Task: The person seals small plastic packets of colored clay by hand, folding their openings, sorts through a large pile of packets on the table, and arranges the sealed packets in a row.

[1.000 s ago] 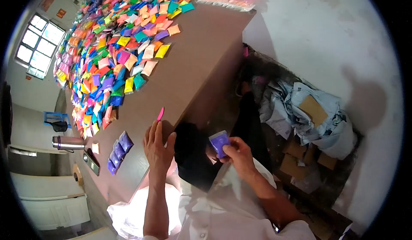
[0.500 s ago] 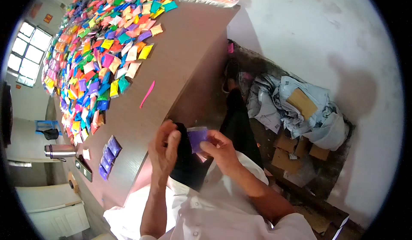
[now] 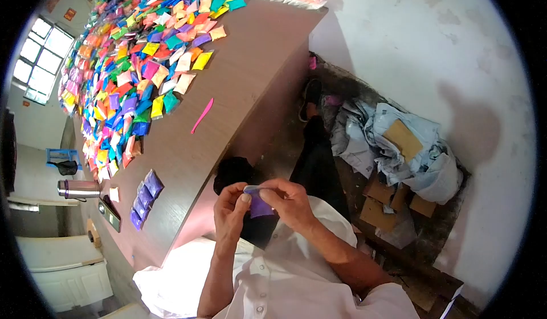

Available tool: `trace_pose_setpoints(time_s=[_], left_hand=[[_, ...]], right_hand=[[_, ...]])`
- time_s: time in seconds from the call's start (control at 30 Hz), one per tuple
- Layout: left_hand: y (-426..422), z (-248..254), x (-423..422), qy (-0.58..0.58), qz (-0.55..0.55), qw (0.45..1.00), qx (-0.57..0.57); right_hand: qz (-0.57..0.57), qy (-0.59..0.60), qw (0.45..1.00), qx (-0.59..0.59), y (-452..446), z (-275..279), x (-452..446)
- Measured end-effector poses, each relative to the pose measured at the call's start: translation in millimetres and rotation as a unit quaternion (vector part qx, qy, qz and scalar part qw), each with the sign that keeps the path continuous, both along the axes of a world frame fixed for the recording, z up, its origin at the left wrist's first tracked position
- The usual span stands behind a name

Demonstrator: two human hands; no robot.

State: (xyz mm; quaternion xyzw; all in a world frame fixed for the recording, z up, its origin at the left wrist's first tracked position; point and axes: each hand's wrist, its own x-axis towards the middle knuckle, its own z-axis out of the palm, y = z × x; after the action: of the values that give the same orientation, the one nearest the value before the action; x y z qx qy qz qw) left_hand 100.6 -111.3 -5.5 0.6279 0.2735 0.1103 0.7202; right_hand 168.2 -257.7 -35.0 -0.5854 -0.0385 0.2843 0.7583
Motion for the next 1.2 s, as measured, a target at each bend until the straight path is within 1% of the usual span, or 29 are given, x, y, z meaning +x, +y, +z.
trace_pose_setpoints(time_s=[0.03, 0.1, 0.23, 0.3, 0.37, 0.43, 0.5, 0.6, 0.67, 0.7, 0.8, 0.87, 1.0, 1.07, 1.13, 1.2], left_hand=[[-2, -3, -4, -0.003, 0.0, 1.0, -0.001], [-4, -9, -13, 0.013, -0.043, 0.999, -0.009], [-10, -1, -22, -0.008, -0.028, 1.0, 0.003], [-12, 1, -26, -0.018, -0.028, 0.999, 0.04], [-13, 1, -30, -0.02, -0.033, 0.998, 0.043], [-15, 3, -32, -0.023, -0.036, 0.998, 0.046], [-18, 6, -35, 0.001, -0.069, 0.997, 0.015], [-16, 8, -41, -0.014, -0.095, 0.995, 0.026], [-16, 9, -45, -0.009, -0.084, 0.996, 0.036], [-16, 9, -47, -0.004, -0.075, 0.996, 0.046], [-18, 8, -52, 0.005, -0.062, 0.997, 0.053], [-20, 3, -52, -0.005, -0.063, 0.997, 0.048], [-25, 5, -55, -0.003, -0.07, 0.997, 0.046], [-31, 17, -53, -0.006, -0.057, 0.997, 0.043], [-32, 26, -54, -0.007, -0.044, 0.998, 0.04], [-27, 32, -58, -0.013, -0.038, 0.994, 0.101]], right_hand=[[0.002, -0.009, 1.0, 0.001, -1, -4, -2], [0.005, -0.022, 1.0, 0.001, -3, -4, -6], [0.012, -0.046, 0.999, -0.008, -2, 5, -13], [0.008, -0.055, 0.998, -0.013, -2, 10, -18], [-0.013, -0.082, 0.996, -0.012, -2, 14, -23], [-0.026, -0.085, 0.996, -0.01, -3, 12, -25], [-0.039, -0.085, 0.996, -0.008, -5, 14, -25], [-0.031, -0.084, 0.996, -0.02, -7, 17, -29], [-0.004, -0.008, 1.0, 0.021, -8, 15, -33], [-0.004, -0.005, 1.0, 0.023, -9, 14, -34], [0.019, -0.004, 0.999, 0.04, -11, 10, -34], [0.032, -0.022, 0.999, 0.021, -13, 9, -33], [0.013, -0.046, 0.999, 0.023, -15, 14, -34], [0.016, -0.025, 0.997, 0.068, -15, 21, -34], [0.018, -0.031, 0.996, 0.082, -14, 29, -34], [0.019, -0.038, 0.994, 0.097, -13, 40, -34]])
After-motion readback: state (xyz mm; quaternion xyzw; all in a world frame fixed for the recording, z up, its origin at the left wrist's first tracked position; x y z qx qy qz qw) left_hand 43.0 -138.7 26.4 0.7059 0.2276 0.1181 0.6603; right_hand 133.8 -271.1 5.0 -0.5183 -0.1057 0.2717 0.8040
